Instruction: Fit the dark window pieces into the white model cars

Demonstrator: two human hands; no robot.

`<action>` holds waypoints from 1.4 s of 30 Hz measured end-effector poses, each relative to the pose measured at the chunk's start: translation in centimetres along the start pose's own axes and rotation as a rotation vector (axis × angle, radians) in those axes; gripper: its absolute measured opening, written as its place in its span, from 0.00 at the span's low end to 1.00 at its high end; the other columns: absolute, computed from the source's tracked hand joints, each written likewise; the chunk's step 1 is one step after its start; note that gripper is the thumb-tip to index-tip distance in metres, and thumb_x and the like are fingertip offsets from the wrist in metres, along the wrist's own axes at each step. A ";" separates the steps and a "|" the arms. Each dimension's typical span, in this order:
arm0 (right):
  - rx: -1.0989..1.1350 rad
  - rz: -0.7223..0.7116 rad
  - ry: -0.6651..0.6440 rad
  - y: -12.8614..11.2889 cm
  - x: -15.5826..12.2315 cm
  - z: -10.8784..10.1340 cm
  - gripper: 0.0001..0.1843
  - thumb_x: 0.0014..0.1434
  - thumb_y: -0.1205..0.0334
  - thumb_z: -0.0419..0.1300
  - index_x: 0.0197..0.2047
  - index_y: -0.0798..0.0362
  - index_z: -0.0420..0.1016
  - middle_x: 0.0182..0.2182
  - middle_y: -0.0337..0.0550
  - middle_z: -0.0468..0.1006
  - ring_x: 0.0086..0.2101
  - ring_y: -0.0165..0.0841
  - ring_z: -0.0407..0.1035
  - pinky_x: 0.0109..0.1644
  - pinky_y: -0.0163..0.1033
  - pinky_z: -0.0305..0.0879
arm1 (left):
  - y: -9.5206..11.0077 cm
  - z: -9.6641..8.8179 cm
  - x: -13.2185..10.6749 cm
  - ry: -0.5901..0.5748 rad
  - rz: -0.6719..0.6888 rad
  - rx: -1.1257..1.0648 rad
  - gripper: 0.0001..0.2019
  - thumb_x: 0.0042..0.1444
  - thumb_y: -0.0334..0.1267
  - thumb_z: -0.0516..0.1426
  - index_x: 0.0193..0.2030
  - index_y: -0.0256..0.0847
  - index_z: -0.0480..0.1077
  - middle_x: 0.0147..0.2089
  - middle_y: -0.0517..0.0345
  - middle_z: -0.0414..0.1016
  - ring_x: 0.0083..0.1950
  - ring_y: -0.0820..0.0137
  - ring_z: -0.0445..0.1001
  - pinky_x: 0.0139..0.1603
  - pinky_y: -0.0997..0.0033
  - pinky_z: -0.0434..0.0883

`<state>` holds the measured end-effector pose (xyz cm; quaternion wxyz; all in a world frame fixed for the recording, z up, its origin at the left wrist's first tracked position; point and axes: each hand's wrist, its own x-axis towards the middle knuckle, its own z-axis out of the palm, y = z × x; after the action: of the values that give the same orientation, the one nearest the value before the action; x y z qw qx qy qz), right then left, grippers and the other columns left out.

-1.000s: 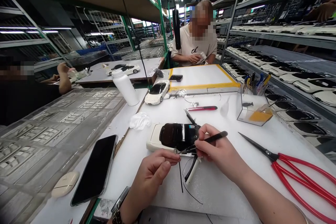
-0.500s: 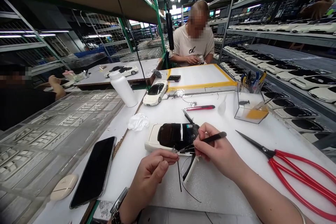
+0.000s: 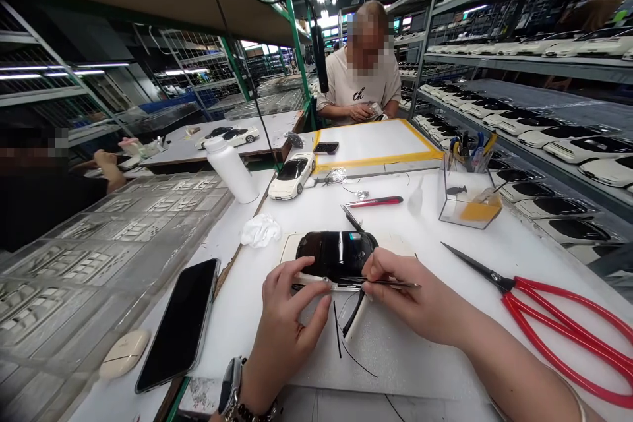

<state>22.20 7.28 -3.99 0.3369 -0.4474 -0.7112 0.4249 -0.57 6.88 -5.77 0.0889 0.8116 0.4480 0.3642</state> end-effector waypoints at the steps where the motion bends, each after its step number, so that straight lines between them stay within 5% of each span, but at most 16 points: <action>1: -0.015 -0.006 -0.003 -0.1 0.0 0.0 0.11 0.64 0.56 0.53 0.30 0.51 0.60 0.33 0.42 0.68 0.30 0.31 0.61 0.31 0.37 0.57 | 0.0 0.0 0.0 -0.005 0.004 0.024 0.08 0.58 0.32 0.54 0.41 0.45 0.74 0.56 0.50 0.64 0.58 0.55 0.59 0.56 0.49 0.61; 42: 0.011 -0.058 0.005 0.5 0.3 0.2 0.10 0.62 0.60 0.56 0.31 0.50 0.59 0.33 0.38 0.68 0.30 0.28 0.61 0.31 0.34 0.58 | 0.0 0.1 -0.1 -0.036 -0.044 0.029 0.08 0.58 0.33 0.54 0.42 0.45 0.73 0.57 0.51 0.63 0.58 0.56 0.60 0.58 0.47 0.57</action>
<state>22.11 7.62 -4.46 0.3534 -0.4258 -0.7206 0.4178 -0.51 6.84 -5.93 0.0933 0.8092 0.4694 0.3409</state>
